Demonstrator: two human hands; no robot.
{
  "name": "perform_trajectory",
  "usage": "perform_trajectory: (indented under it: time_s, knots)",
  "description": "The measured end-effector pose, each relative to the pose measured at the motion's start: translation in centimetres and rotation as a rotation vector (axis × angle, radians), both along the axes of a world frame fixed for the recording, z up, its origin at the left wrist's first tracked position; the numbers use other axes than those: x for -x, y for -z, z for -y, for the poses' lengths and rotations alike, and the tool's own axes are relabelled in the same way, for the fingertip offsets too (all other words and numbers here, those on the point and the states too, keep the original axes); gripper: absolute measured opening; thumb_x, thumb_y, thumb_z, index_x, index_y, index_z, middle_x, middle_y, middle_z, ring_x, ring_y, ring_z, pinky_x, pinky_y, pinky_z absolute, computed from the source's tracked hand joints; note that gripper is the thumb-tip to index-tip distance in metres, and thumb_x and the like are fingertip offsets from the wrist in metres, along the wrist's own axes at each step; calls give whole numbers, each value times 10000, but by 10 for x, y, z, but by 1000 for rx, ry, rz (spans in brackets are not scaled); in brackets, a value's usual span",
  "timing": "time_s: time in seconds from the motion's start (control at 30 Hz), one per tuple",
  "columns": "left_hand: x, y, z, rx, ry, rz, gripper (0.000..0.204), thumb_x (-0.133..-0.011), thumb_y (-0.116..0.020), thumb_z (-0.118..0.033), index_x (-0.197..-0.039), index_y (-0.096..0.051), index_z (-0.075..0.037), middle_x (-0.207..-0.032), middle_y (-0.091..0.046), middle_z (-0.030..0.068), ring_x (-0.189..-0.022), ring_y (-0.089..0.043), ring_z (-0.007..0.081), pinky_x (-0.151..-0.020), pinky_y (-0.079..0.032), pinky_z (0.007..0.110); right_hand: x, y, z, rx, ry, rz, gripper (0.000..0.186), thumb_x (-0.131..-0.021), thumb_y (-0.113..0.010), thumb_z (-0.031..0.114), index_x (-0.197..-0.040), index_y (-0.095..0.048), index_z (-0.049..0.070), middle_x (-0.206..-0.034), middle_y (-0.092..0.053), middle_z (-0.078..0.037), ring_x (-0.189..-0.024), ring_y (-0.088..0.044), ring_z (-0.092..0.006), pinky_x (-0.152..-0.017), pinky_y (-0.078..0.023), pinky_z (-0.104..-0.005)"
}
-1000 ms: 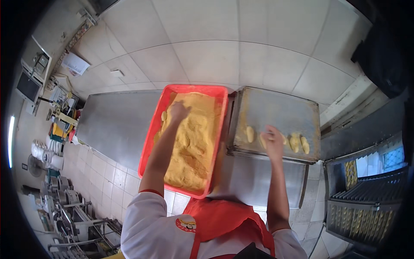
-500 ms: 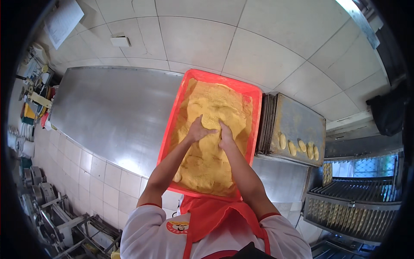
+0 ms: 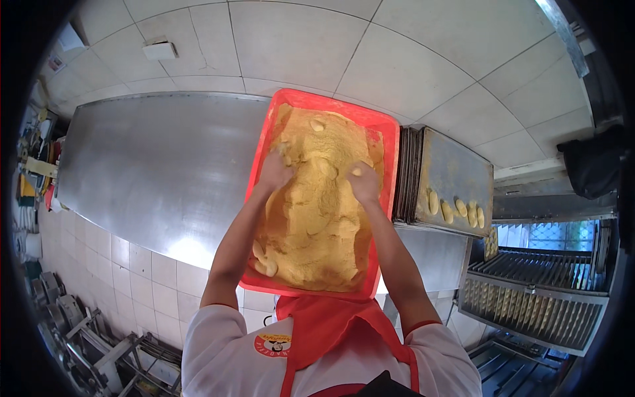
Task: The person coats dough pieces in yellow powder, places them onto metal trays, and slides the trays into a large industrial oven rack.
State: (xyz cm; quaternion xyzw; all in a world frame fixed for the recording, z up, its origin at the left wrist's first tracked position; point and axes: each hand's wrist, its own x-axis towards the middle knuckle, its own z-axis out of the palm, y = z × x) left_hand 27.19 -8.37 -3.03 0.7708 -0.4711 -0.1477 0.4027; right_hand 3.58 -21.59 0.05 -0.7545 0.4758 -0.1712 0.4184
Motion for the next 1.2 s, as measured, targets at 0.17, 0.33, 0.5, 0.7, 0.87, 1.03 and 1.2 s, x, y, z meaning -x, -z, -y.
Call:
perform_trajectory:
  time_s: [0.17, 0.33, 0.5, 0.7, 0.87, 1.03, 1.2]
  knots:
    - [-18, 16, 15, -339, 160, 343, 334, -732, -674, -199, -999, -598, -13, -1076, -603, 235, -928, -615, 383, -829, -502, 455, -58, 1, -16, 311, -377, -300, 422, -667, -769, 196, -1029, -607, 53, -1026, -585, -131, -1034, -565, -312, -834, -478, -407]
    - [-9, -2, -1, -102, -128, -238, 459, -712, -743, -322, -1034, -617, -21, -918, -673, 195, -909, -647, 341, -786, -506, 419, -106, -22, 28, 382, -216, -184, 382, -698, -709, 160, -1054, -600, 72, -990, -634, -180, -987, -597, -367, -812, -487, -455]
    - [1, -13, 47, -273, -242, -176, 498, -693, -769, -365, -1072, -655, -62, -1027, -667, 203, -973, -644, 340, -833, -511, 414, -179, -10, 89, 73, -102, -441, 324, -775, -626, 193, -1075, -652, 75, -1128, -648, -172, -1067, -609, -344, -859, -511, -435]
    - [-3, 9, 19, -323, -35, -86, 530, -649, -794, -351, -1091, -671, -86, -992, -674, 205, -904, -662, 341, -810, -518, 419, -196, -5, 77, 174, -443, -734, 358, -758, -656, 228, -1053, -663, 25, -1160, -639, -178, -1068, -626, -308, -805, -530, -414]
    - [-7, -17, -27, 81, -33, -977, 267, -766, -702, 0, -997, -592, -78, -690, -587, -20, -578, -536, 68, -500, -394, 238, -153, -35, 76, -161, -531, -383, 463, -703, -736, 246, -1096, -623, 27, -1024, -667, -115, -855, -650, -243, -653, -513, -365]
    - [6, -44, -35, 17, 15, -1041, 242, -790, -693, -66, -1012, -604, -31, -818, -619, 15, -683, -572, 100, -616, -467, 257, -102, -35, 12, -729, -359, 167, 501, -687, -770, 199, -1134, -588, 63, -926, -634, -43, -727, -591, -157, -557, -453, -287]
    - [54, -4, -25, -72, -74, -1046, 361, -815, -650, -87, -1130, -529, 41, -925, -621, 76, -775, -595, 134, -648, -483, 264, -59, -13, -21, -894, -261, 463, 410, -713, -750, 118, -1086, -602, 38, -909, -637, -58, -721, -600, -147, -561, -467, -274]
